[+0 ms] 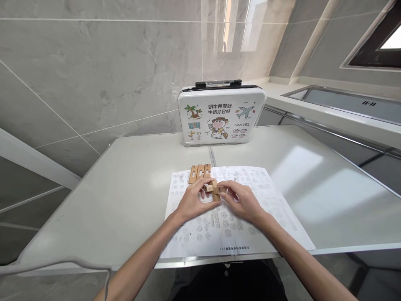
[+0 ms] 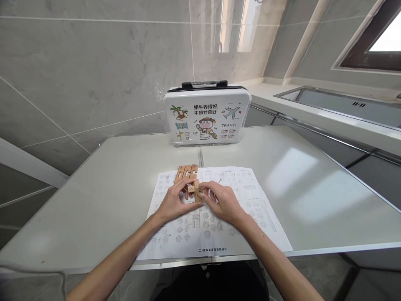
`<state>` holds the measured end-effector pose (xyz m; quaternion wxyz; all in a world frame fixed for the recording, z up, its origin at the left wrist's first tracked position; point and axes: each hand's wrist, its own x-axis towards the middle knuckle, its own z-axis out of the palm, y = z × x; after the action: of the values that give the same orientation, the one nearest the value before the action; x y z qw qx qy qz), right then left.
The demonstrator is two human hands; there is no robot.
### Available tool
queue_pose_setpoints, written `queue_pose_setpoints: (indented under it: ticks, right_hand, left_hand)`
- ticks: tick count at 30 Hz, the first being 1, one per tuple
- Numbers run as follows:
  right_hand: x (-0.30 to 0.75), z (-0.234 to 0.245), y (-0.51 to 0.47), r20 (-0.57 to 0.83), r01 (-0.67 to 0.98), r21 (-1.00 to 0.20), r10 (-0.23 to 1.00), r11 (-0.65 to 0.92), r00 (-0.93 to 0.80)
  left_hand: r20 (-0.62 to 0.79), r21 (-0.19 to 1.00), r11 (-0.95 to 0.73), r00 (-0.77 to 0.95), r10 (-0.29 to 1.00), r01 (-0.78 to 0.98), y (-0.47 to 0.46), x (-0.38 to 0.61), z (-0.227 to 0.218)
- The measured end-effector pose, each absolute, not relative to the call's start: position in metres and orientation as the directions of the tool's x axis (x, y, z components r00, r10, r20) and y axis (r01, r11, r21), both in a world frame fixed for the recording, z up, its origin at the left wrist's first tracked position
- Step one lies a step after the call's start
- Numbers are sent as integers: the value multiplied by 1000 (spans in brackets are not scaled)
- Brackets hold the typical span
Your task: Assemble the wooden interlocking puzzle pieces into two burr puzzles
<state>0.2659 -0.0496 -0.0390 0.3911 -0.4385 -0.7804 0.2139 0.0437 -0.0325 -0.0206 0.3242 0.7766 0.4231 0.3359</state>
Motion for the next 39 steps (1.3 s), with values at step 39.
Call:
queue_pose_setpoints:
  ticks: [39]
  right_hand:
    - [309,-40,-18,92,514,-827,847,-227,523]
  left_hand:
    - [276,455,-471,383,882,756,-17,29,-44]
